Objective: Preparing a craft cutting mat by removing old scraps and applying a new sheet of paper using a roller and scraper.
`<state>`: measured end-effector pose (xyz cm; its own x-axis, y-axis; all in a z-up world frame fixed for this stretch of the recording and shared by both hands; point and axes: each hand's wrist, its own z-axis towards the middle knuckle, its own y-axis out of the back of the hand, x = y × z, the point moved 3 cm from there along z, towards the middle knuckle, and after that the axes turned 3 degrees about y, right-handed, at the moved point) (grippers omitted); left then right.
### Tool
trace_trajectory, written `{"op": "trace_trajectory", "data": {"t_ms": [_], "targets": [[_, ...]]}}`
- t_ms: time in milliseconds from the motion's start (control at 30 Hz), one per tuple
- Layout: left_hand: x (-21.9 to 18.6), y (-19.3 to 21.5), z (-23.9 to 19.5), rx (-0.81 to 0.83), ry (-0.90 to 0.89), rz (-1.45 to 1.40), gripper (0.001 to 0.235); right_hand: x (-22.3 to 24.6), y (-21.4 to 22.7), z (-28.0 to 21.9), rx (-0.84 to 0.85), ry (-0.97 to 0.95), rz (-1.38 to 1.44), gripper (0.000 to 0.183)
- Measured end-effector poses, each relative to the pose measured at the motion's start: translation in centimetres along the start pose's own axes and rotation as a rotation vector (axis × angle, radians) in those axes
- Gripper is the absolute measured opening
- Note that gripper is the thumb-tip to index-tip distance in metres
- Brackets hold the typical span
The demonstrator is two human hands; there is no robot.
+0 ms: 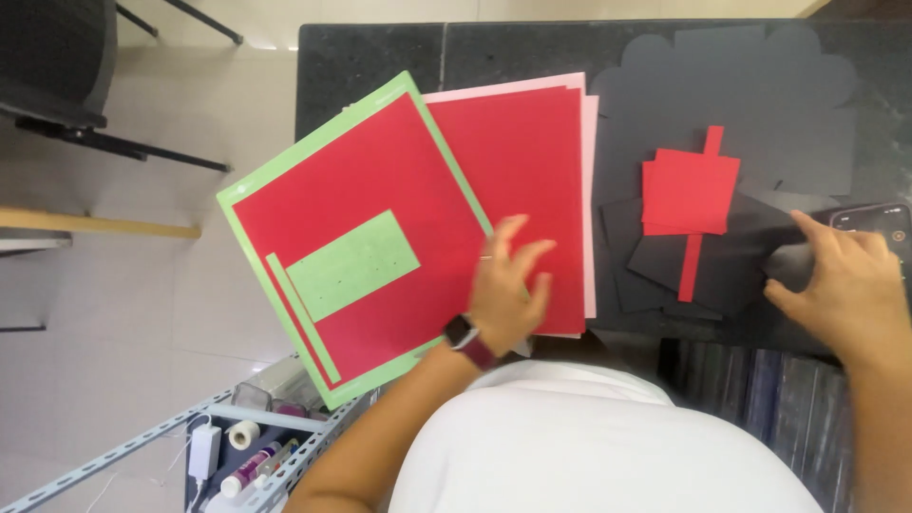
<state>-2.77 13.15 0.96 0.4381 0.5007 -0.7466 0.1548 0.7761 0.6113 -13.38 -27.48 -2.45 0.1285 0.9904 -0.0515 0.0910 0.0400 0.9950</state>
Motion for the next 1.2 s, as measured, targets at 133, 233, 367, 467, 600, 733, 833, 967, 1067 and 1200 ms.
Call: {"op": "trace_trajectory", "data": {"t_ms": [133,233,367,467,600,733,833,967,1067,1200], "targets": [[5.3,9.2,-4.5,-0.176,0.176,0.204,0.034,0.3,0.4,1.6,-0.158,0.181,0.192,0.094],[7.2,14.1,-9.6,-0.252,0.358,0.395,0.048,3.6,3.0,3.2,-0.227,0.238,0.508,0.080],[6.8,17.6,-17.0,-0.573,0.750,0.291,0.071,9.2,4.1,6.6,-0.183,0.350,0.201,0.089],[9.4,17.1,-24.0,-0.937,1.181,-0.033,0.076,19.3,7.0,6.5,-0.097,0.414,0.294,0.078],[10.2,13.1,-25.5,-0.849,1.427,-1.411,0.027,34.8,4.9,3.9,-0.143,0.808,0.642,0.053],[9.6,12.1,-22.8,-0.656,1.227,-1.617,0.024,44.1,4.1,2.6,-0.014,0.996,0.491,0.067],[8.8,13.0,-20.1,-0.662,1.111,-1.559,0.042,47.1,3.8,2.5,0.102,0.988,0.395,0.092],[10.1,12.9,-18.8,-0.554,0.921,-1.594,0.053,48.4,5.0,1.9,0.184,0.871,0.517,0.116],[10.0,14.0,-17.4,-0.473,0.805,-1.668,0.052,48.6,7.3,1.9,0.144,0.789,0.688,0.111],[9.7,15.1,-15.8,-0.370,0.683,-1.732,0.050,47.7,9.2,2.4,0.032,0.712,0.994,0.079]]}}
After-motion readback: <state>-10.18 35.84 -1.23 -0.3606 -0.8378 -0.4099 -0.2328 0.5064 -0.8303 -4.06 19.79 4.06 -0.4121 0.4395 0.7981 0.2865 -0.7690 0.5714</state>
